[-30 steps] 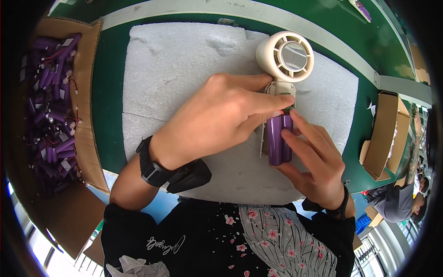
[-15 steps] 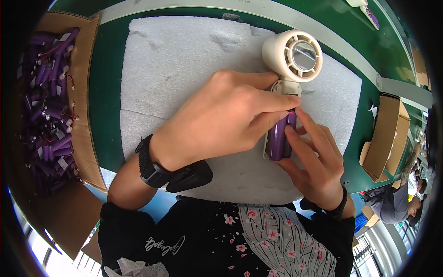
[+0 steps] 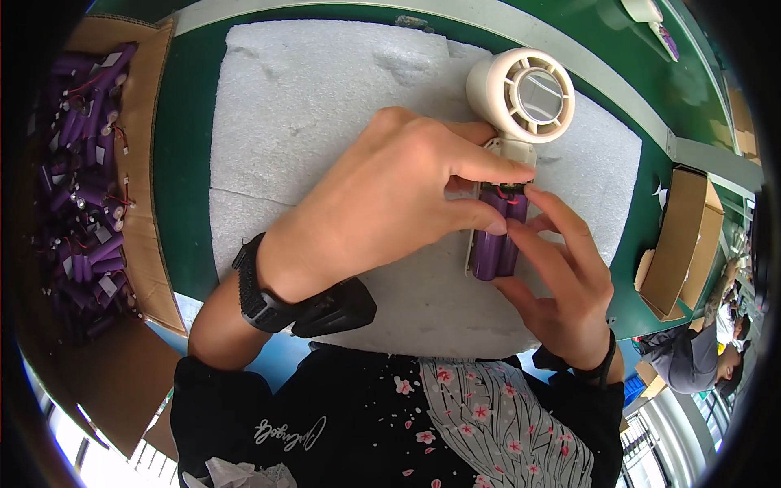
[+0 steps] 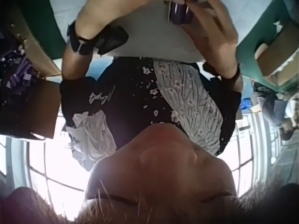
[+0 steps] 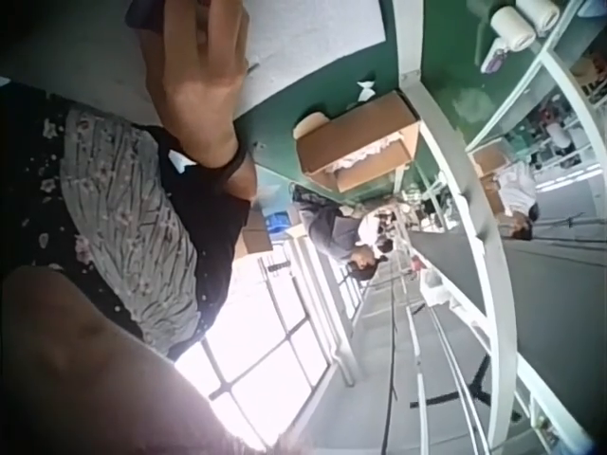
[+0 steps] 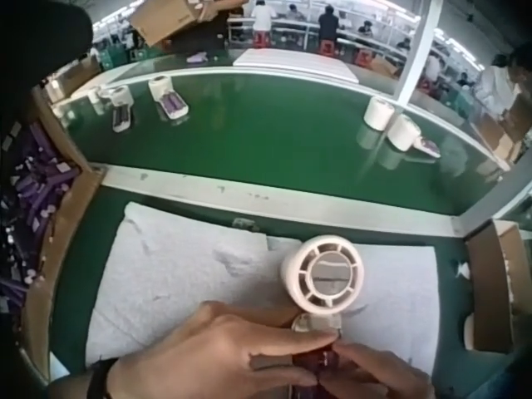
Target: The person connects a battery to a circuit board by hand, inserts them into a fan housing, and places the assembly on a conveyor belt before repeating the process.
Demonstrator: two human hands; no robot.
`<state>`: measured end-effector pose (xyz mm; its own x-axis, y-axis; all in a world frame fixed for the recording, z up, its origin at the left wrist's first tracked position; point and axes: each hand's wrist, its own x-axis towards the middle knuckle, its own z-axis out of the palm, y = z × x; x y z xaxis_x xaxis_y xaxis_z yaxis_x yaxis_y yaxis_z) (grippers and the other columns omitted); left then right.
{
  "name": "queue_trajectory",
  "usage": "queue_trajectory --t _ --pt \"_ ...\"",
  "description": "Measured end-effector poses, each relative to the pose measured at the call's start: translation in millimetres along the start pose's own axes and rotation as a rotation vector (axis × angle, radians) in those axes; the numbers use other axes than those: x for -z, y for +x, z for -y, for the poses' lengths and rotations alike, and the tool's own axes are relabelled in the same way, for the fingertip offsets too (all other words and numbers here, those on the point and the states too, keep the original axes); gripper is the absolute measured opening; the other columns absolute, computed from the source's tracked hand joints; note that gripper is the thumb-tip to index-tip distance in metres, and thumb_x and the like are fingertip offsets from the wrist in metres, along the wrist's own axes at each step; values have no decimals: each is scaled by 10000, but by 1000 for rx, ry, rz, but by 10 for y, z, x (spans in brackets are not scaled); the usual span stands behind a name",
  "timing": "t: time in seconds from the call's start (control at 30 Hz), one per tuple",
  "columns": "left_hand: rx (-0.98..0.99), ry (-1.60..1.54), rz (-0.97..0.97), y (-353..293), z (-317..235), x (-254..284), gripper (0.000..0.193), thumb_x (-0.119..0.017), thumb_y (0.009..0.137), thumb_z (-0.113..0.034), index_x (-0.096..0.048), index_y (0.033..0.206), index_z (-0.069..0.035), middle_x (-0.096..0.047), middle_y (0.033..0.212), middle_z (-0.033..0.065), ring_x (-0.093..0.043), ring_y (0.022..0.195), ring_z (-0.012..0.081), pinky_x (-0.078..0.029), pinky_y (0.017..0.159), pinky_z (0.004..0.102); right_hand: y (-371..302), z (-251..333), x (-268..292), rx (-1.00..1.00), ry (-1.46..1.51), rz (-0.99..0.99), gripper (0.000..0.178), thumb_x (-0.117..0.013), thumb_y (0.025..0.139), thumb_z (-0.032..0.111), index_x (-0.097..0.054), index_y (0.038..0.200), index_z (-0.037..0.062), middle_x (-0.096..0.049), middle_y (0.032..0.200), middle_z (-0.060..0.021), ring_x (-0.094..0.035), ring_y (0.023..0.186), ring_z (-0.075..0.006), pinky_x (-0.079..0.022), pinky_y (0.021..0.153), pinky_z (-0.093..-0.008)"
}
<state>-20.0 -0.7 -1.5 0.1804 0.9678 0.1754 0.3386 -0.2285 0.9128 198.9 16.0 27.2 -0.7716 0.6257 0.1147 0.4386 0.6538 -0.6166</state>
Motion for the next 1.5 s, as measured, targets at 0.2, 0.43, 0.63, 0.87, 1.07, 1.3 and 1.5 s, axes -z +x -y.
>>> queue_trajectory --t 0.2,0.43,0.63,0.87,1.07,1.3,1.5 --pt "48 -28 -17 -5 11 -23 452 -827 610 -31 -732 1046 -105 -704 1025 146 -710 854 264 -580 701 295 78 -1 8 -117 115 7 675 -859 479 -16 -624 1111 15 -529 1236 -171 -630 962 -274 -575 711 -328" --pt "54 -26 -52 -8 -40 -58 447 -819 611 -9 -735 1038 -114 -700 1040 150 -712 847 264 -579 694 294 122 -35 31 -141 155 23 814 -863 451 -27 -580 1207 78 -507 1192 -132 -626 966 -265 -567 722 -355" --pt "62 -50 -71 -11 -24 -65 440 -818 621 -15 -733 1040 -115 -695 1054 156 -712 858 257 -577 688 292 178 -24 42 -178 133 85 785 -864 466 -19 -597 1197 84 -462 1203 -115 -621 942 -252 -567 738 -363" --pt "64 -51 -2 10 -4 -9 429 -823 648 -49 -728 1060 -123 -709 1021 119 -708 786 213 -554 654 284 136 -147 57 -54 112 86 747 -874 483 12 -624 1185 60 -480 1215 -113 -606 959 -250 -552 735 -342" --pt "44 -45 28 8 -36 20 414 -800 668 -66 -714 1071 -105 -697 946 109 -678 788 256 -541 713 335 21 -98 38 30 -45 98 764 -903 489 83 -623 1196 14 -508 1262 -123 -598 1021 -279 -533 746 -330" --pt "-52 -120 0 -13 59 -46 438 -803 695 -59 -701 1118 -110 -701 1029 101 -684 802 200 -545 678 291 45 14 -3 133 -243 13 693 -855 558 148 -613 1185 -17 -532 1257 -136 -600 1037 -305 -524 836 -398" --pt "16 -42 -175 46 18 -23 486 -770 724 -30 -643 1189 -93 -625 1187 105 -647 979 252 -543 757 311 309 -125 35 69 -349 -101 657 -835 599 127 -597 1195 -15 -547 1298 -139 -591 1072 -317 -493 880 -410"
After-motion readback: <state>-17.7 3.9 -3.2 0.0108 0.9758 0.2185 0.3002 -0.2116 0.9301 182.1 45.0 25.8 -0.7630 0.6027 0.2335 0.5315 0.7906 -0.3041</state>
